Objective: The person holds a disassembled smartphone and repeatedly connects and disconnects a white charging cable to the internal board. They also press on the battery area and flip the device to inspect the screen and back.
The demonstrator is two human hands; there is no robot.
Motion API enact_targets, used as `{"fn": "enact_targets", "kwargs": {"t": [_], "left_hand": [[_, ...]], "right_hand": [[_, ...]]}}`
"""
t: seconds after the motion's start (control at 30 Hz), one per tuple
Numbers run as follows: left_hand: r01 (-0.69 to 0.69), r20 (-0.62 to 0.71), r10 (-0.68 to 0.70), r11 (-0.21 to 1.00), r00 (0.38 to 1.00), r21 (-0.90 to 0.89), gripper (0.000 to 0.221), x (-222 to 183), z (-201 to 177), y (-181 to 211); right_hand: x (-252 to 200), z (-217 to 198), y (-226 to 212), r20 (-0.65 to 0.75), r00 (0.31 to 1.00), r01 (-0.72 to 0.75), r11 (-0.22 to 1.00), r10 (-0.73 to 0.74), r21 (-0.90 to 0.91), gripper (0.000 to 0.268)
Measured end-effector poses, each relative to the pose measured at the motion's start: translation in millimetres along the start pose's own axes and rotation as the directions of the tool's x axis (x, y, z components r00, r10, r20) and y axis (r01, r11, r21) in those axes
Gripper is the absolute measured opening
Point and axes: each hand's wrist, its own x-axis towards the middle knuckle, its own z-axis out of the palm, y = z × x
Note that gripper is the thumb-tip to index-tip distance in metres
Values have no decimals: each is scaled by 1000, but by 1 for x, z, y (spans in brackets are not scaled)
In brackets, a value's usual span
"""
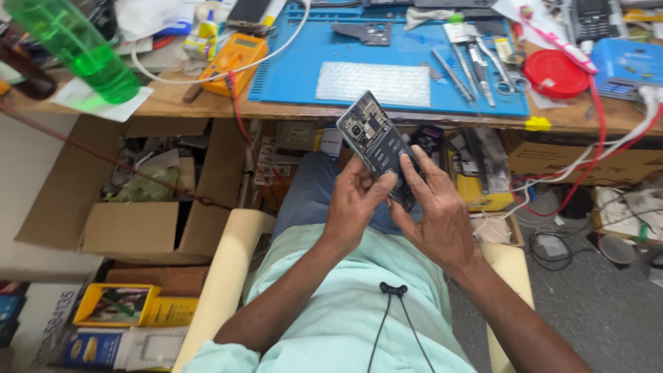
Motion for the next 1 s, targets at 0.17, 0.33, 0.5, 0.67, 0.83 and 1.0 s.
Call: {"fn": "enact_targets", "kwargs": {"t": [0.17, 0.33, 0.5, 0.67, 0.83, 1.0], "left_hand": [[-118, 107, 110, 990, 988, 73, 66, 5, 3, 11], [115, 271, -40, 957, 962, -267, 50, 12, 7, 10], [166, -14, -178, 940, 984, -297, 52, 8, 9, 16], [87, 10, -86, 976, 996, -198, 55, 10, 4, 22], [148, -8, -154, 965, 988, -216, 49, 11, 5, 17], [236, 17, -237, 954, 971, -183, 50, 15, 14, 8]], "right_hand": [[-25, 10, 32, -51, 997, -16, 839, 52, 544, 37], [-23, 21, 29, 299, 868, -485, 543, 397, 685, 45], [-2, -35, 66, 70, 972, -237, 936, 226, 259, 34], [-44, -133, 189, 301, 678, -680, 728, 671, -91, 40], [-176, -108, 298, 420, 422, -787, 555, 803, -271, 27], [-235, 3, 354, 332, 464, -883, 459, 821, 100, 49]]}}
